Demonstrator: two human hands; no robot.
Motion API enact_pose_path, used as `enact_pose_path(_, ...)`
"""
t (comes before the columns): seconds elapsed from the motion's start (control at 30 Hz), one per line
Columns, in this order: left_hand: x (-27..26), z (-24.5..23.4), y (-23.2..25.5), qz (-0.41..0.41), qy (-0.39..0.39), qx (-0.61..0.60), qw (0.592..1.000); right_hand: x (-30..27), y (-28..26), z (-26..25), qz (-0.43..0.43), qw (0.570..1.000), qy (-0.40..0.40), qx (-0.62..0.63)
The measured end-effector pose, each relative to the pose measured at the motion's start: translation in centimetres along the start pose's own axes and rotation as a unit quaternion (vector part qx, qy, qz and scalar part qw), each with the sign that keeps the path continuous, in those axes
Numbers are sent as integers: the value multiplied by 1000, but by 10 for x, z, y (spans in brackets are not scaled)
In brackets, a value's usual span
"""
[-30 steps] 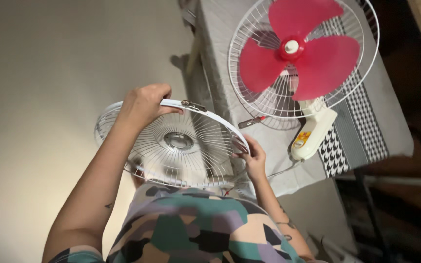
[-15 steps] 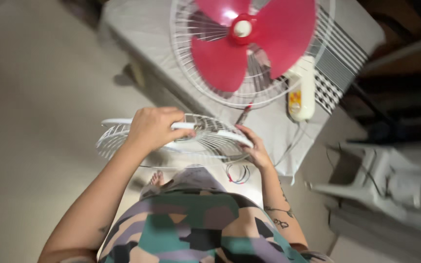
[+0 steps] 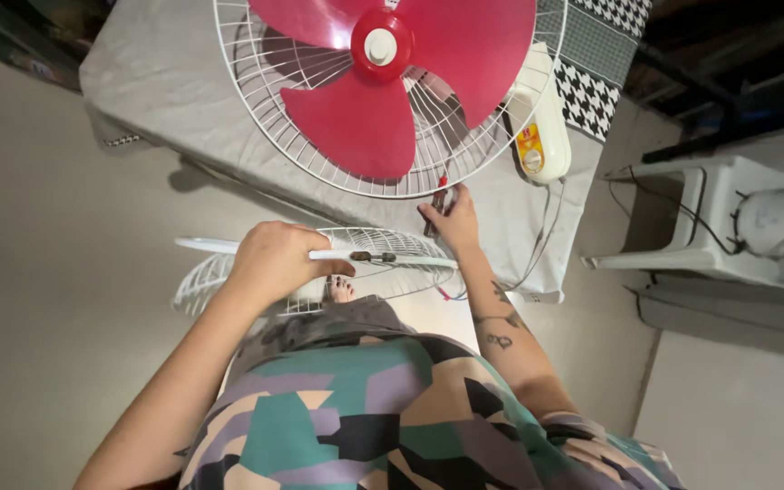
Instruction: The person reassembles an electric fan by attaching the front grille to the fan body and securing it with a screwdriver. They align the grille, insert the screw, and tighten it to complete the assembly.
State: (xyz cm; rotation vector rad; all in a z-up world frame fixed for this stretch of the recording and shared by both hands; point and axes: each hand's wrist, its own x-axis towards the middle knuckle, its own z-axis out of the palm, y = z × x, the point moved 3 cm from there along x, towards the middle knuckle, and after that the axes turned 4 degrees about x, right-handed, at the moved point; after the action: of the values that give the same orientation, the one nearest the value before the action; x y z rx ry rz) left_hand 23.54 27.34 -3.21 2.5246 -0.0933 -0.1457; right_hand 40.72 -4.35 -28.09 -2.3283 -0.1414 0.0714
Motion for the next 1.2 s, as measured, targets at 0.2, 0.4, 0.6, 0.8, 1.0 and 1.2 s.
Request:
enact_pose_path(0.2, 15, -3, -8, -22, -118, -2, 993, 1, 26, -6, 70, 997, -12, 7)
enact_pose_path(0.4, 23, -13, -15, 65, -120, -8, 991, -89, -13, -71, 225, 852, 154, 447)
enact_pose_path(0.6, 25, -21, -22, 124, -159, 42, 979, -185, -107, -90, 99, 827, 152, 532)
enact_pose_path(0.8, 23, -30, -30, 180, -165, 31, 969, -194, -164, -105, 26, 827, 188, 529)
enact_pose_path(1.0, 12, -47, -25, 239, -84, 8, 967, -135, -240, -114, -12, 756, 104, 647)
enact_pose_path(1.2, 5, -60, -16, 267, -95, 39, 958, -82, -320, -108, -16, 773, -102, 626)
